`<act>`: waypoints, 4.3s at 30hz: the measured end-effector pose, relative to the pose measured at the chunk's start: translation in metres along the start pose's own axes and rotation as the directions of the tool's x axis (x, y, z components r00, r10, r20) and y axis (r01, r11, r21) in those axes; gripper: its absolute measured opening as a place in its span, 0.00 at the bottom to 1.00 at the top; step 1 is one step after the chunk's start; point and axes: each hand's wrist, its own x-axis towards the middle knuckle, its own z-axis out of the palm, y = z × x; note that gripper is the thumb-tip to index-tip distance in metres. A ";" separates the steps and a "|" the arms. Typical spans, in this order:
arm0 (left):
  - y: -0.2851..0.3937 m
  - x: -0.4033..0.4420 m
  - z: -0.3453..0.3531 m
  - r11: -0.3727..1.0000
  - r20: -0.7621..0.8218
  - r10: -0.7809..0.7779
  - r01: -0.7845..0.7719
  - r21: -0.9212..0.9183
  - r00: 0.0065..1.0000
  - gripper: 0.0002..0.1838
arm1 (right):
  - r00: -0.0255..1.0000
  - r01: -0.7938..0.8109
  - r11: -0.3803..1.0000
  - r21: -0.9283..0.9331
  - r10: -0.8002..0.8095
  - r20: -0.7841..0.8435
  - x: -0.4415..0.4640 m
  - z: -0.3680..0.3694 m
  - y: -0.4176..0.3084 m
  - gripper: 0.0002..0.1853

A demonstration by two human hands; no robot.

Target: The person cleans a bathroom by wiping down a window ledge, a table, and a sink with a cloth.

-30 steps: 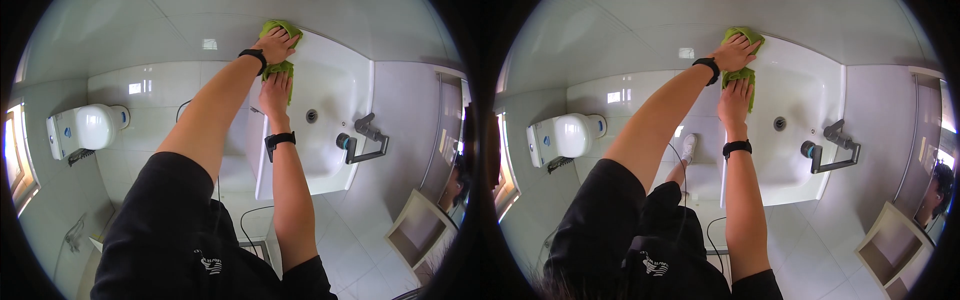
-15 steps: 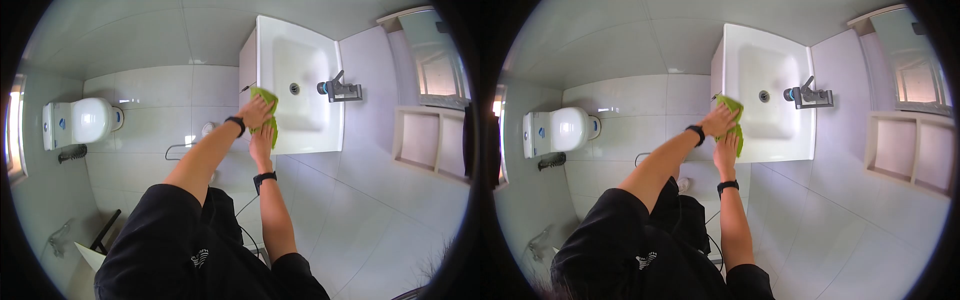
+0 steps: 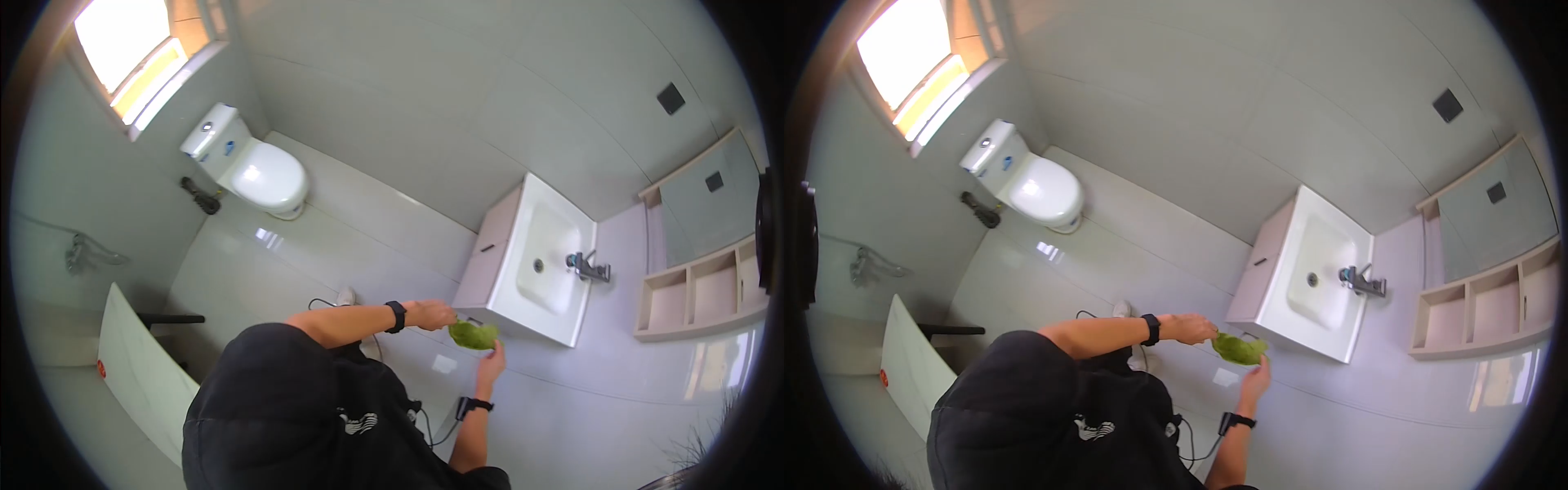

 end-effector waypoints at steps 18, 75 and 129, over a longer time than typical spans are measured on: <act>0.038 -0.449 -0.177 0.631 -0.779 -0.503 0.775 -0.033 0.375 0.08 | 0.806 0.508 0.766 0.394 -0.584 0.095 0.045 0.034 -0.417 0.07; -0.166 -0.796 -0.372 -0.343 -0.214 -0.817 0.750 -0.565 -0.535 0.11 | 0.282 0.377 0.302 0.875 -0.938 0.203 0.162 0.399 -1.046 0.04; -0.437 -1.106 -0.485 0.246 -0.428 -0.754 0.389 -0.888 -0.499 0.12 | 0.303 0.331 0.406 0.852 -0.901 0.312 0.080 0.659 -1.441 0.08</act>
